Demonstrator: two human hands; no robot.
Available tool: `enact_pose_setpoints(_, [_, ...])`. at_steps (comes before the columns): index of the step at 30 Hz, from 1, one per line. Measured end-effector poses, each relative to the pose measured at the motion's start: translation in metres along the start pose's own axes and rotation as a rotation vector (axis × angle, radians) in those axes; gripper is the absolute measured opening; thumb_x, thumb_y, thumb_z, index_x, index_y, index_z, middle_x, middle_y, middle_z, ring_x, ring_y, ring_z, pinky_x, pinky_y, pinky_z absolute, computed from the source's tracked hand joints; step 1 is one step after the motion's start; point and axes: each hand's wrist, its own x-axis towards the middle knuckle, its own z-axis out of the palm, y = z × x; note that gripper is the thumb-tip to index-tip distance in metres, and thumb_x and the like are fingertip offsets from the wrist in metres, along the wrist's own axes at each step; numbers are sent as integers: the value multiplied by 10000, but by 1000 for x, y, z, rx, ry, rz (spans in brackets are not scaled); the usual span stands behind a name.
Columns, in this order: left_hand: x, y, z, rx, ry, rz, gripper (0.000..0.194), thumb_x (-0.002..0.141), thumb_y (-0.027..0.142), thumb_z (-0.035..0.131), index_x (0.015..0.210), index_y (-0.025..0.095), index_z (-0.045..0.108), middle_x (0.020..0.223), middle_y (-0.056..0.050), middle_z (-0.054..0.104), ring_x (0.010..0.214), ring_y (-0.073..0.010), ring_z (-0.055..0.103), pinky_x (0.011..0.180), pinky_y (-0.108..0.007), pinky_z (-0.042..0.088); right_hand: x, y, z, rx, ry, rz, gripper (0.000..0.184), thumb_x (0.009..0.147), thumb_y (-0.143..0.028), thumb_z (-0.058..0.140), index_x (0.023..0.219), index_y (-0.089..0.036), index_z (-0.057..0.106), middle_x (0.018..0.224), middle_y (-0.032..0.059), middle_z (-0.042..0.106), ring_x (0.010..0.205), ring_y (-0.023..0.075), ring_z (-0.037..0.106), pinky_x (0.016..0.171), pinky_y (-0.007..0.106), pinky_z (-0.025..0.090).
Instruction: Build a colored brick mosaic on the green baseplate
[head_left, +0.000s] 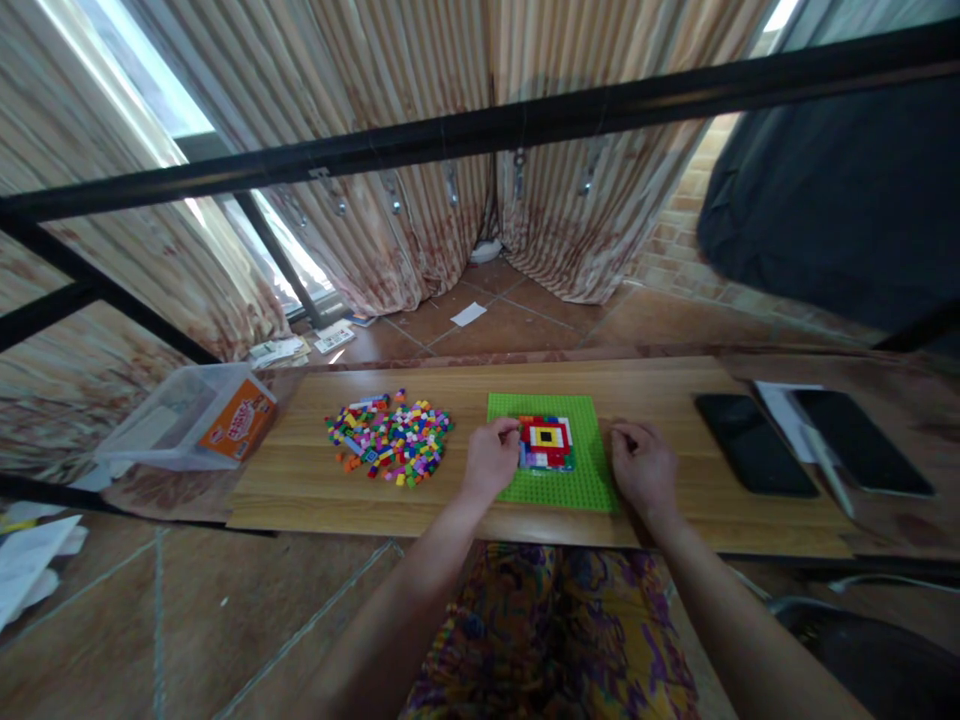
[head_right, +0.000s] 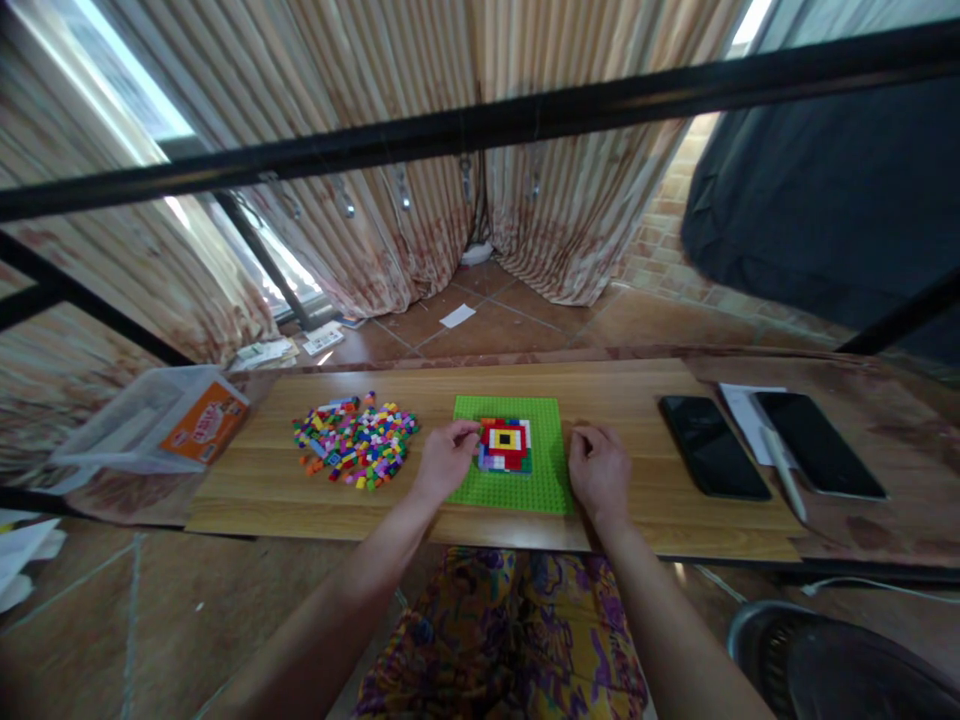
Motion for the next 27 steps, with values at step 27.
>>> enact_pose_setpoints(27, [5, 25, -11, 235, -112, -56, 216, 816, 121, 556, 873, 182, 755, 874, -33, 755, 840, -147, 681, 818, -248, 503, 0, 1, 1, -20, 14, -26, 320, 863, -322, 453, 837, -154, 724, 878, 113, 699, 817, 228, 615, 760, 349, 468])
